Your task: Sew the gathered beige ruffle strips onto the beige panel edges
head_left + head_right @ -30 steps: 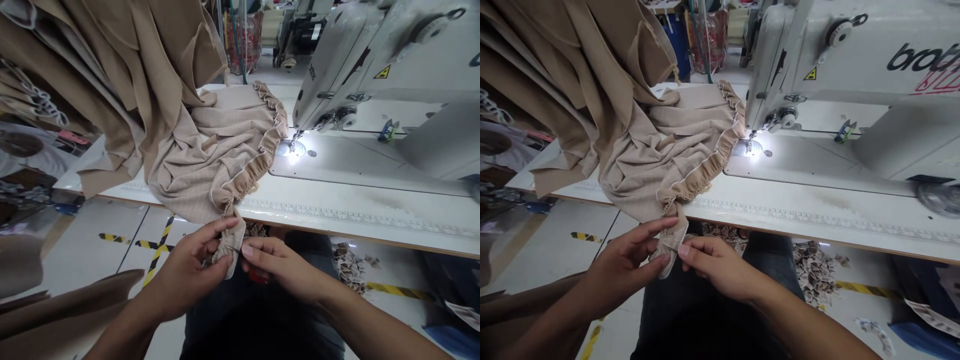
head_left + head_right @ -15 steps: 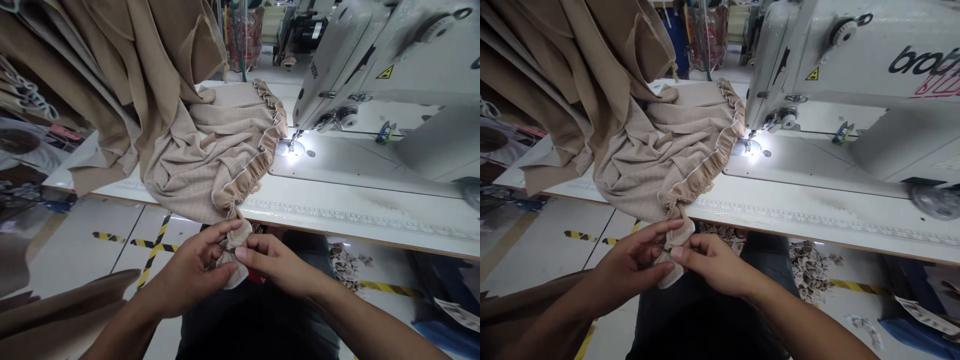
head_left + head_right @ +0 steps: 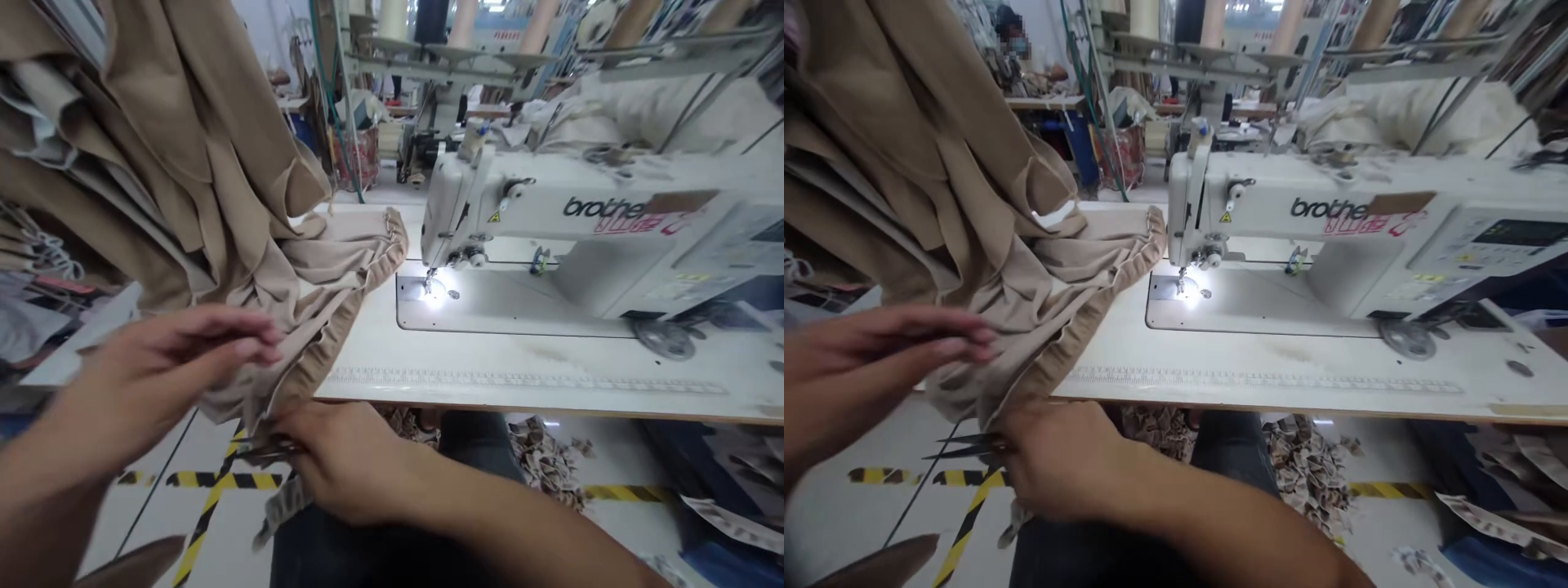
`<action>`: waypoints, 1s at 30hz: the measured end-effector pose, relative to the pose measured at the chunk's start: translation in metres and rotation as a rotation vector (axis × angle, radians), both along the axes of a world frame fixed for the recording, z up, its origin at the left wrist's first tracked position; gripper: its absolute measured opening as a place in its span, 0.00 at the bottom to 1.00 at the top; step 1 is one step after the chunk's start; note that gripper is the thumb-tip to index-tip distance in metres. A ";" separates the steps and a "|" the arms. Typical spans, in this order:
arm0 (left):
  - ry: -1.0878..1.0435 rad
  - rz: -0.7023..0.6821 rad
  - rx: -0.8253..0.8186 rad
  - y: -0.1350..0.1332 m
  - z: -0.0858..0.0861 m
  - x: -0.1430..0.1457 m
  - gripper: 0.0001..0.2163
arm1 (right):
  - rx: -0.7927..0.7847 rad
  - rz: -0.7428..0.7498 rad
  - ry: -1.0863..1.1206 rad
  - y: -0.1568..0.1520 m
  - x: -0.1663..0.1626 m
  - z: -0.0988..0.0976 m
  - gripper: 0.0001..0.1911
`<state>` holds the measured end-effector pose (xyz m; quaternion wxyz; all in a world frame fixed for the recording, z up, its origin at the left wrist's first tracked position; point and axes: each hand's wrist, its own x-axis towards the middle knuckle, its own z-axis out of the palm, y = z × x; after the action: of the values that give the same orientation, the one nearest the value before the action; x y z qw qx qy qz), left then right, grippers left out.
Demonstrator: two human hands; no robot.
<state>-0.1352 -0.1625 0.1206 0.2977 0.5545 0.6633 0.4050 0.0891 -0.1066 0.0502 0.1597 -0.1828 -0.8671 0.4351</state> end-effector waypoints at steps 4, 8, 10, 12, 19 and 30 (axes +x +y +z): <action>0.302 -0.251 -0.022 0.050 -0.023 0.071 0.13 | -0.009 -0.474 0.073 0.028 0.042 -0.008 0.14; 0.438 -0.187 -0.004 0.071 -0.067 0.097 0.09 | 0.149 -0.607 -0.025 0.108 0.049 -0.019 0.23; 0.429 -0.155 -0.037 0.078 -0.073 0.091 0.05 | 0.177 -0.578 -0.054 0.139 0.036 -0.023 0.27; 0.384 -0.163 -0.095 0.078 -0.066 0.075 0.02 | 0.192 -0.537 -0.073 0.156 0.024 -0.023 0.24; -0.046 -0.249 -0.217 0.022 -0.018 0.033 0.09 | 0.201 -0.325 0.132 0.138 0.027 0.037 0.09; 0.023 -0.142 0.184 0.015 0.016 0.082 0.09 | 0.391 -0.187 0.263 0.117 0.006 0.122 0.05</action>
<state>-0.0536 -0.1479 0.1371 0.2662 0.6297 0.5856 0.4355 0.0953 0.0100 0.1720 0.3431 -0.1698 -0.8858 0.2622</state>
